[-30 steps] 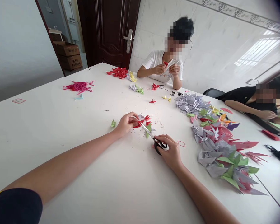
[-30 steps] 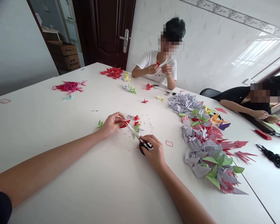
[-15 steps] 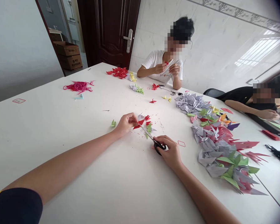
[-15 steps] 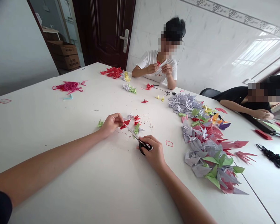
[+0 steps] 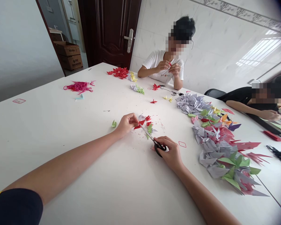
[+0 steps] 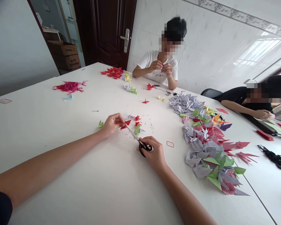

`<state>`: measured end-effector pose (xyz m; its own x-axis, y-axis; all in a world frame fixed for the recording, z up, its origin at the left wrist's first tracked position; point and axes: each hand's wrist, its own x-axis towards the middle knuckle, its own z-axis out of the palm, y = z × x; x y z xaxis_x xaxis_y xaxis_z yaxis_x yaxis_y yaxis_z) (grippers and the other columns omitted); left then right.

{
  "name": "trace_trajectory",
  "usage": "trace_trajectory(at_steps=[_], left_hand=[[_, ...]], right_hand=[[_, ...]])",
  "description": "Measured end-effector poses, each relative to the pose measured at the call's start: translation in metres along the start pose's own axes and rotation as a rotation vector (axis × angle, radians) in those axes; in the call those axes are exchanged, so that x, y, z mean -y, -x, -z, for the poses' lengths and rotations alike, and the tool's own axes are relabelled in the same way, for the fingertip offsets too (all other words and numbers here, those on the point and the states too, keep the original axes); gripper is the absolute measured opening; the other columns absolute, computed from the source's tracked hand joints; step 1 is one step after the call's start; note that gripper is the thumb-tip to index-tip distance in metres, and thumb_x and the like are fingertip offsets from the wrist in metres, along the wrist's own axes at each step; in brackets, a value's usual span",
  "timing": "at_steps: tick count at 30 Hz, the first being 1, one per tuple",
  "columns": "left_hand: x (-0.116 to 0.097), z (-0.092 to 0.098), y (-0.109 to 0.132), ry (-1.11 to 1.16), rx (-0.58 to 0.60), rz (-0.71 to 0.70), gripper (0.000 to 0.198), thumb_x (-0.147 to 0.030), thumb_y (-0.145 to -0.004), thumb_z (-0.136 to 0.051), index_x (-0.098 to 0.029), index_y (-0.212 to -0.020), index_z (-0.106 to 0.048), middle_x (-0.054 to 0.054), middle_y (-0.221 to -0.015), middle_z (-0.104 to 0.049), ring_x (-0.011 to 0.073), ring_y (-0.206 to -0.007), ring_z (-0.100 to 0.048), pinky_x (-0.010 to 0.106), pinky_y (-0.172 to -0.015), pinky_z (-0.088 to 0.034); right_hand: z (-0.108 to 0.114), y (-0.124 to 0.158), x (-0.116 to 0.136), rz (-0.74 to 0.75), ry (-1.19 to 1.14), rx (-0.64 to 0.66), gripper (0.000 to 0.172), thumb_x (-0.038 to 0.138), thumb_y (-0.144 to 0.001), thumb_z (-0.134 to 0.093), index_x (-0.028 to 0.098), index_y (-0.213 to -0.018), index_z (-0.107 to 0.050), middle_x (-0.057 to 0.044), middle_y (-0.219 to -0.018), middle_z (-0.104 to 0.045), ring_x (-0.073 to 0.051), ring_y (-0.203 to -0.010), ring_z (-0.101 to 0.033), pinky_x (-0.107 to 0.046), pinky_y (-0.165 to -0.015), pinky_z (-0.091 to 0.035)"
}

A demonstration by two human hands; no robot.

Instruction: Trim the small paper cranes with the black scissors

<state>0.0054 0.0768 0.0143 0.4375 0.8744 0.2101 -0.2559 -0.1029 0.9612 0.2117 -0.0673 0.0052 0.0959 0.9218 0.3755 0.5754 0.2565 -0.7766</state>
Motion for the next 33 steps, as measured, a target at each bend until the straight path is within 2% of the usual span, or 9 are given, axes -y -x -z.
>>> trace_trajectory(at_steps=[33], left_hand=[[0.001,0.0002,0.0004,-0.026,-0.014,0.014,0.021,-0.02,-0.066,-0.075,-0.017,-0.069,-0.054,0.0,-0.073,-0.065,0.0125,-0.071,-0.062,0.028,-0.071,-0.05]], right_hand=[[-0.0011,-0.0005,0.0005,-0.076,-0.063,0.034,0.019,0.028,-0.073,-0.077,0.022,-0.092,-0.077,-0.005,-0.092,-0.068,-0.016,-0.068,-0.058,-0.031,-0.061,-0.045]])
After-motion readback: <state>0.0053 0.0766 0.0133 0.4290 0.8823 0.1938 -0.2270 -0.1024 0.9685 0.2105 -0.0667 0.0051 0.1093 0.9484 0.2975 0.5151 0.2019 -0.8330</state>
